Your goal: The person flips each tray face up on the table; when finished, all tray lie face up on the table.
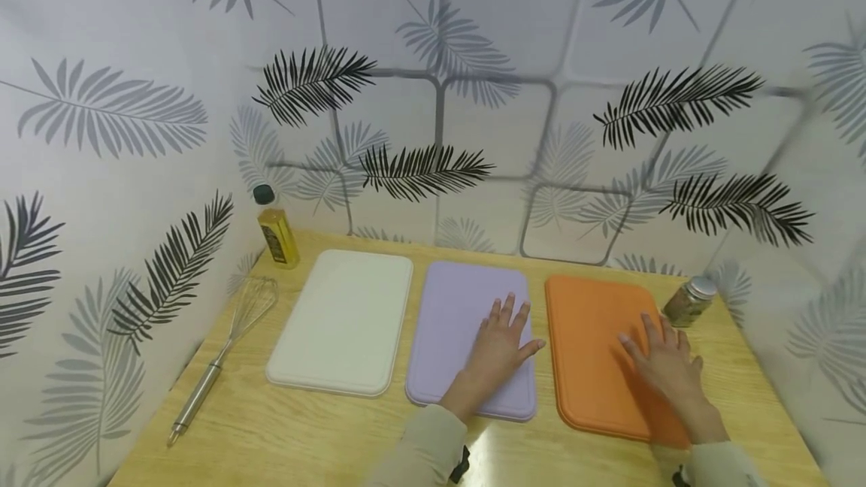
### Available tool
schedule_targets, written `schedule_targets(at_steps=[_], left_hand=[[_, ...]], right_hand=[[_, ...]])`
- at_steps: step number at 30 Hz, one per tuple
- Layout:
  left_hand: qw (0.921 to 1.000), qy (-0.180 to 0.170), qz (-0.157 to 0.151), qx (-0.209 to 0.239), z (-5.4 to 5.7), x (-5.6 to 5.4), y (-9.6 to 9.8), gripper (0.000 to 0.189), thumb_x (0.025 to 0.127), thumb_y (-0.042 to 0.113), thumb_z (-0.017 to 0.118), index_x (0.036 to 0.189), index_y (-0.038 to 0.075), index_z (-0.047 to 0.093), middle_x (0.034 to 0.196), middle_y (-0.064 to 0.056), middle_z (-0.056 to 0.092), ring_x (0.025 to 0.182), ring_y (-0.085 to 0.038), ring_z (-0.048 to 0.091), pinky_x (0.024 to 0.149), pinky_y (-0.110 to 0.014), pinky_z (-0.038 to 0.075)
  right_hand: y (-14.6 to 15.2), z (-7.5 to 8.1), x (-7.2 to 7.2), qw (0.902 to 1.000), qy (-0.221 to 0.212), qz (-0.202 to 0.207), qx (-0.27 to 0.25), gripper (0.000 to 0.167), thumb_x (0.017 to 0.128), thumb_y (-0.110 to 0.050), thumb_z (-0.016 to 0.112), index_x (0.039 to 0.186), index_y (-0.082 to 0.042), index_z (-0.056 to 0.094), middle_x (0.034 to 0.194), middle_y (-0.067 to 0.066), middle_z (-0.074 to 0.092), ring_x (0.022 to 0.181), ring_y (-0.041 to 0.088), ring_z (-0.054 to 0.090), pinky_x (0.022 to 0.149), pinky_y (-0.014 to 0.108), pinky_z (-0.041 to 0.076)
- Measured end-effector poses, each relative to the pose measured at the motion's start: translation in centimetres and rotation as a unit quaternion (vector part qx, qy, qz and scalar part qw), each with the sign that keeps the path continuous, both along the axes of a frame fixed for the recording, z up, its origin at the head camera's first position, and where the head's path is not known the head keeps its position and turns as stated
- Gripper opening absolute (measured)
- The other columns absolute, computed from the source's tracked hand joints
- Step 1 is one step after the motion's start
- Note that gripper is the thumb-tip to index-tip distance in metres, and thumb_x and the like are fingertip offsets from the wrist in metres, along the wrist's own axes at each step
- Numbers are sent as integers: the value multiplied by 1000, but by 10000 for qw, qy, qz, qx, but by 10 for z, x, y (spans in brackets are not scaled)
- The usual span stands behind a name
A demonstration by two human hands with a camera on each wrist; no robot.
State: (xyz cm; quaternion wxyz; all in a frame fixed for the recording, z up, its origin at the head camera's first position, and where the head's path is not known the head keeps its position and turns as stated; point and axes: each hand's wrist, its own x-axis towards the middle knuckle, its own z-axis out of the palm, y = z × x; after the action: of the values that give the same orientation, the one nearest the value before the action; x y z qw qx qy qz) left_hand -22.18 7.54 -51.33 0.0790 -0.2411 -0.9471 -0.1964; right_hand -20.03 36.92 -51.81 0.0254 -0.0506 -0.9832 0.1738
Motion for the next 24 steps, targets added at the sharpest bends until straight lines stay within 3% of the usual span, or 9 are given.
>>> schedule_targets(at_steps=[11,18,24], left_hand=[[9990,-336,-295,92,-8,13,32,72,95,54,47,150,10,34,153,-22,29,137,-42,32,112,-44,33],[9976,-548,-407,-82,-9,22,51,76,92,58,47,151,13,31,154,-19,27,138,-36,33,112,-36,34],[9938,-1000,-408,278,-6,31,63,78,88,58,55,150,17,34,155,-16,27,136,-36,37,107,-37,40]], right_hand=[[15,-8,-5,9998,-86,-61,-192,78,98,-60,31,151,-3,16,148,37,12,129,64,10,86,85,15],[22,-10,-7,9992,-289,31,-291,80,99,-60,31,152,-3,12,149,37,8,128,65,9,87,85,15],[27,-13,-9,9992,-296,60,-244,79,99,-58,30,151,-1,12,147,39,10,124,67,14,85,84,21]])
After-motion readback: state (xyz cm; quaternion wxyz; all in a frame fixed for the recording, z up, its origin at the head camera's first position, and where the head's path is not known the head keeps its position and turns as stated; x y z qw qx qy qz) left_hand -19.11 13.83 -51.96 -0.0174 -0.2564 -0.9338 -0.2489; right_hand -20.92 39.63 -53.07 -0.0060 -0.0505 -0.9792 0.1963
